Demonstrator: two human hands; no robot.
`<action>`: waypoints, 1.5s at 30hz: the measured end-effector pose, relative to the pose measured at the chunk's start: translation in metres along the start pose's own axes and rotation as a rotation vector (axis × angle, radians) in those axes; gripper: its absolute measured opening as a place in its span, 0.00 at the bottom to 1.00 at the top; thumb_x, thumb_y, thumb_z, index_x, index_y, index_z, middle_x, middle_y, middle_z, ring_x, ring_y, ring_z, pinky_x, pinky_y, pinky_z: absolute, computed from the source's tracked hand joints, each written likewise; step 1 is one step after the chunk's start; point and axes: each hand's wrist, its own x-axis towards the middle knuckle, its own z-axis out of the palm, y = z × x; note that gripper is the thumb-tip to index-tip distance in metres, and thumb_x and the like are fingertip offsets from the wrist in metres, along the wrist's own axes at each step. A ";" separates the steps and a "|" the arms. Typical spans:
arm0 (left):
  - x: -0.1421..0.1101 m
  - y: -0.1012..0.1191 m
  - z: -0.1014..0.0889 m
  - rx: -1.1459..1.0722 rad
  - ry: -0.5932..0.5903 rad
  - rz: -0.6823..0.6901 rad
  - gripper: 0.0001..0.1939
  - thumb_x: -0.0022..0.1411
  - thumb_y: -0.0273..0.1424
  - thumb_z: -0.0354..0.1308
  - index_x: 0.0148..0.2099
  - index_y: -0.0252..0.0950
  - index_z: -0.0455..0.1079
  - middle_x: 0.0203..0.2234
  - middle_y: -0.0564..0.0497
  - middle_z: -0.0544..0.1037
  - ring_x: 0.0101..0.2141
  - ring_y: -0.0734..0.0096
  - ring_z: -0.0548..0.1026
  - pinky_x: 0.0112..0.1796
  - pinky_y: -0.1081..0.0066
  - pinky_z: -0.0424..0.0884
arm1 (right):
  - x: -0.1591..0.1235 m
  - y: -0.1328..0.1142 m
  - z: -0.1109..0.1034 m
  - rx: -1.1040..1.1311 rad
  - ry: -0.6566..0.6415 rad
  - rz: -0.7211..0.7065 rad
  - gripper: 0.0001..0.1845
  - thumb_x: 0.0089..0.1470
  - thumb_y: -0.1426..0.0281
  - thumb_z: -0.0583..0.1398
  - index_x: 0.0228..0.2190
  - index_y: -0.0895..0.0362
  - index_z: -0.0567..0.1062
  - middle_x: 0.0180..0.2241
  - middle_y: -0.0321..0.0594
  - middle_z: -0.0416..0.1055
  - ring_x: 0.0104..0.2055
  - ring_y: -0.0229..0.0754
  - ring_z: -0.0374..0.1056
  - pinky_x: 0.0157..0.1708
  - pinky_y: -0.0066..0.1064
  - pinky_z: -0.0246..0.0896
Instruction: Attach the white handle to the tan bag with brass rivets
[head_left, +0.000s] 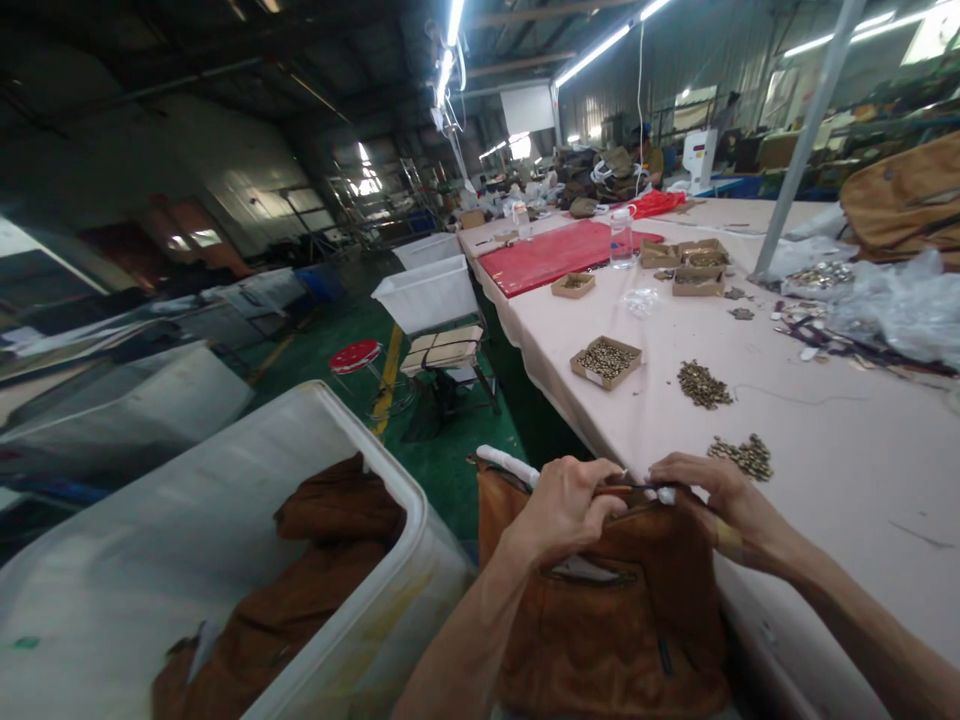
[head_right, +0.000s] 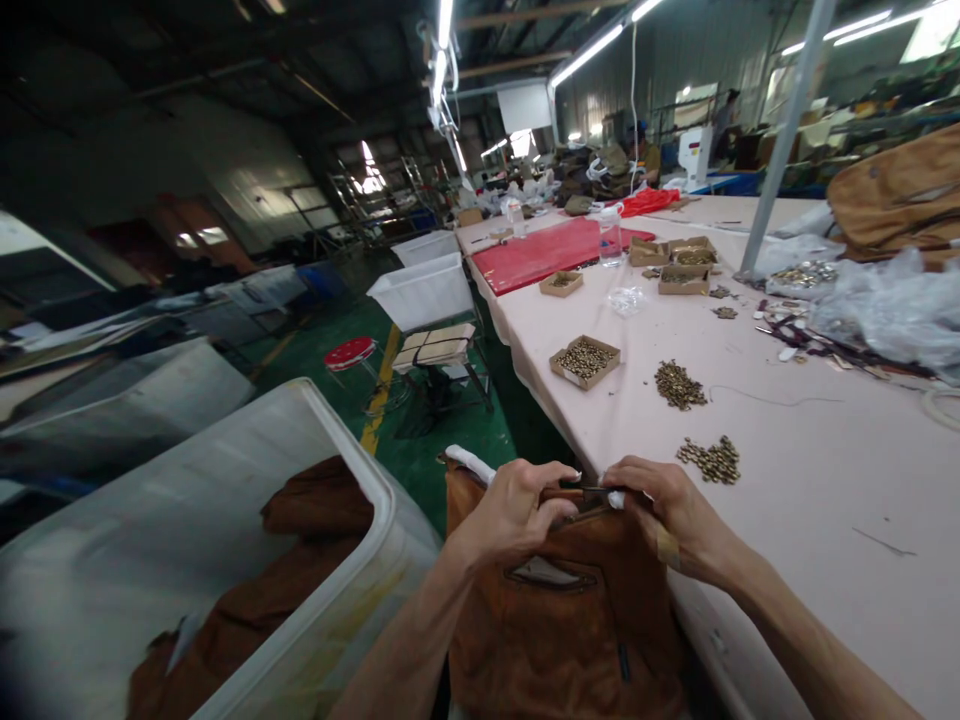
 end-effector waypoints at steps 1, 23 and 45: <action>0.000 -0.001 -0.001 -0.052 -0.024 -0.009 0.15 0.61 0.29 0.63 0.50 0.40 0.81 0.34 0.48 0.83 0.35 0.64 0.78 0.35 0.72 0.66 | -0.001 0.003 0.001 0.020 -0.032 0.028 0.14 0.68 0.71 0.55 0.48 0.55 0.79 0.42 0.46 0.78 0.42 0.46 0.75 0.42 0.34 0.68; 0.010 -0.037 0.031 -1.046 -0.255 -0.240 0.22 0.51 0.42 0.74 0.36 0.25 0.80 0.22 0.46 0.78 0.15 0.80 0.65 0.17 0.80 0.58 | -0.001 0.051 0.027 0.820 -0.173 0.552 0.28 0.50 0.55 0.71 0.44 0.63 0.77 0.36 0.53 0.81 0.35 0.48 0.79 0.37 0.37 0.73; 0.000 -0.050 0.038 -1.140 -0.076 -0.364 0.17 0.49 0.37 0.73 0.33 0.26 0.78 0.21 0.44 0.78 0.14 0.80 0.65 0.16 0.81 0.56 | 0.034 0.222 -0.108 -0.523 -0.060 0.482 0.15 0.64 0.60 0.64 0.36 0.61 0.77 0.33 0.36 0.74 0.34 0.40 0.71 0.38 0.35 0.70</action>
